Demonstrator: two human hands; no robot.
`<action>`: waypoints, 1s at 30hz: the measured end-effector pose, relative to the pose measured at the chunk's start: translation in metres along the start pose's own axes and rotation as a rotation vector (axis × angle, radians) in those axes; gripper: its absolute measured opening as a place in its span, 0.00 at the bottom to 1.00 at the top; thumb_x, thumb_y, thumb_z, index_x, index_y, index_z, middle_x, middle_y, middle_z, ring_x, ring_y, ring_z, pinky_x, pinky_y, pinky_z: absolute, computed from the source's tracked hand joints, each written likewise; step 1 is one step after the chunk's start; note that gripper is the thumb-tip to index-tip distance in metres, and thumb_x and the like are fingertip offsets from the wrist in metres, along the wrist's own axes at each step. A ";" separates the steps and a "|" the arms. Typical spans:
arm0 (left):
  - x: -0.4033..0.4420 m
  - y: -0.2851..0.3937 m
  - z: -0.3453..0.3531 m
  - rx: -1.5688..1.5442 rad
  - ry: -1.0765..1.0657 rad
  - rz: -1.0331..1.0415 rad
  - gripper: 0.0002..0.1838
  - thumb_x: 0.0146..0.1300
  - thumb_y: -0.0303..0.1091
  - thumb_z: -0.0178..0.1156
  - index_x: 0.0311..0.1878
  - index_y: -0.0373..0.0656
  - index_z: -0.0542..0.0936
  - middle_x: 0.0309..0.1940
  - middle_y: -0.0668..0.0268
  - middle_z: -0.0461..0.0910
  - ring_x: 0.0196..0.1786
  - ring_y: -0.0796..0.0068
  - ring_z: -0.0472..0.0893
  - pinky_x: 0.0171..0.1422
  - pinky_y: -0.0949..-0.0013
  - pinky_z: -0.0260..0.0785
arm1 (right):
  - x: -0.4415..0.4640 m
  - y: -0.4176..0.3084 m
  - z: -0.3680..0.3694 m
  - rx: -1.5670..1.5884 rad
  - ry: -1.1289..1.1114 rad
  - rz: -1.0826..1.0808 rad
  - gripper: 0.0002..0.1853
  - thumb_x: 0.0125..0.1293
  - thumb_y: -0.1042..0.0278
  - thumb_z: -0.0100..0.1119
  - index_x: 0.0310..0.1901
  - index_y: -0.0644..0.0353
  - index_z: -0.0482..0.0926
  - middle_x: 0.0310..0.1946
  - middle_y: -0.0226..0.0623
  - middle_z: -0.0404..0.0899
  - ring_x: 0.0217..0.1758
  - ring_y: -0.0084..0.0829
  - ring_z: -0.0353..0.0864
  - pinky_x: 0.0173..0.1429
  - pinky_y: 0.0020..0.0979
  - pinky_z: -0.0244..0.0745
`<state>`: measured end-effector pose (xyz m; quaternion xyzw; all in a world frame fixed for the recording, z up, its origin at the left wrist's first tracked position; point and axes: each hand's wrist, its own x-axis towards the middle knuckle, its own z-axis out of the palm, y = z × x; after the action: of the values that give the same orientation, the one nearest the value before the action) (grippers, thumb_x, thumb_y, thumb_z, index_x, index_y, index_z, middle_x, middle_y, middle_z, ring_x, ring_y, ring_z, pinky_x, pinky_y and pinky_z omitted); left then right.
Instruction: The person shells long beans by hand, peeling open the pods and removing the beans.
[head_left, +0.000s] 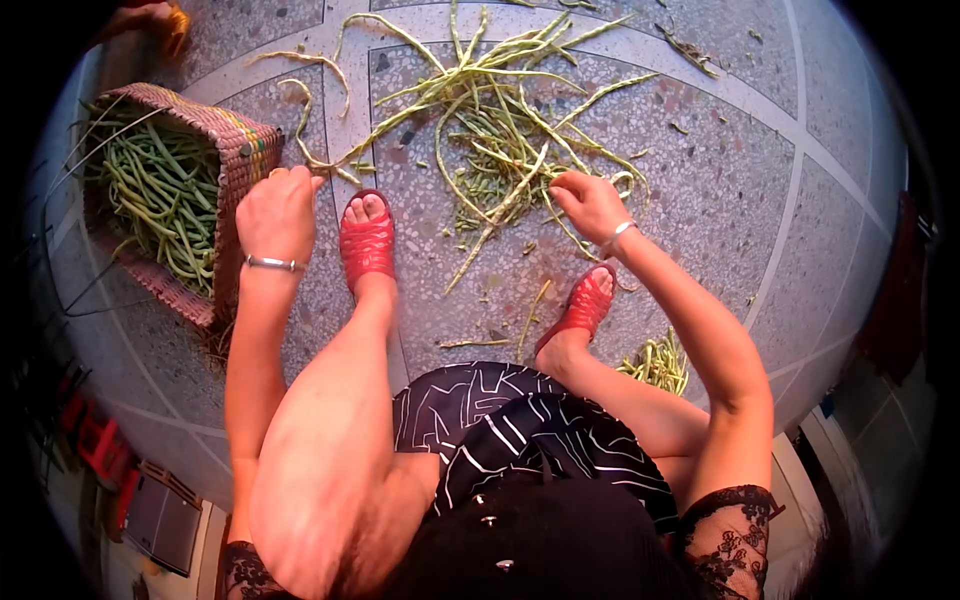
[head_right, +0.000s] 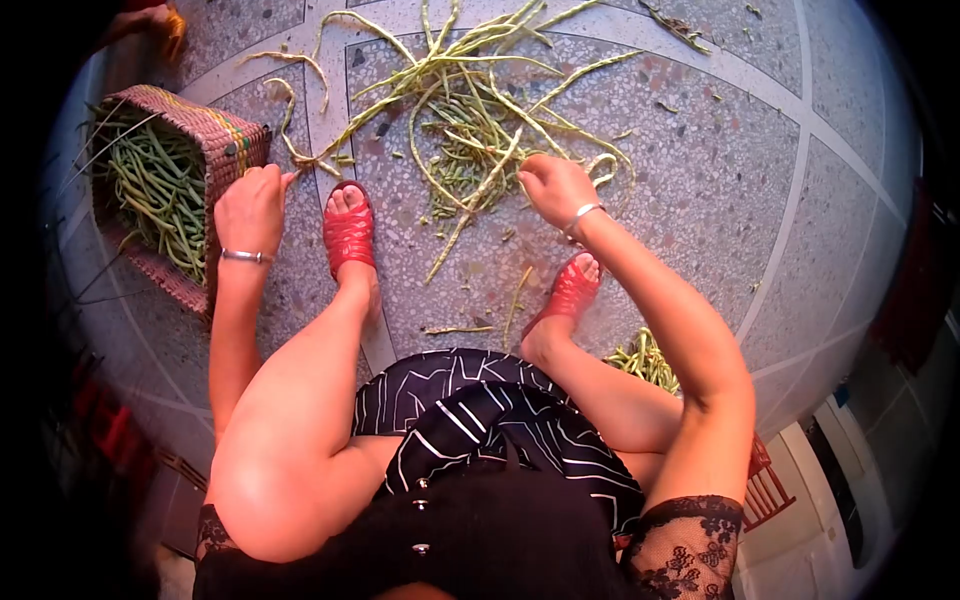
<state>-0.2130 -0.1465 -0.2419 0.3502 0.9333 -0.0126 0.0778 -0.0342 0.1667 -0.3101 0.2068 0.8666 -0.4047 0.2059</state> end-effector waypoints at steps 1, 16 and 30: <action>0.000 0.005 -0.011 -0.309 -0.173 -0.175 0.17 0.62 0.40 0.50 0.25 0.36 0.74 0.23 0.55 0.76 0.22 0.58 0.72 0.26 0.67 0.63 | 0.005 0.000 0.008 0.023 0.028 0.027 0.09 0.57 0.63 0.54 0.35 0.58 0.78 0.30 0.42 0.79 0.35 0.42 0.78 0.40 0.36 0.71; -0.002 0.020 -0.068 -1.209 -0.282 -0.357 0.08 0.56 0.30 0.55 0.34 0.34 0.76 0.24 0.62 0.74 0.25 0.78 0.70 0.30 0.80 0.61 | 0.119 -0.064 0.020 -0.146 0.378 -0.204 0.13 0.57 0.65 0.52 0.44 0.53 0.75 0.46 0.41 0.73 0.48 0.40 0.73 0.50 0.37 0.70; -0.012 0.005 -0.003 -0.333 -0.398 -0.202 0.15 0.56 0.44 0.55 0.38 0.42 0.76 0.33 0.55 0.78 0.35 0.54 0.78 0.38 0.59 0.69 | 0.097 -0.065 0.032 -0.575 0.181 -0.250 0.05 0.51 0.72 0.52 0.31 0.58 0.72 0.32 0.43 0.71 0.38 0.43 0.74 0.40 0.41 0.72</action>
<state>-0.2014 -0.1500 -0.2369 0.2286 0.9191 0.0648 0.3143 -0.1426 0.1219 -0.3395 0.0673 0.9789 -0.1454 0.1264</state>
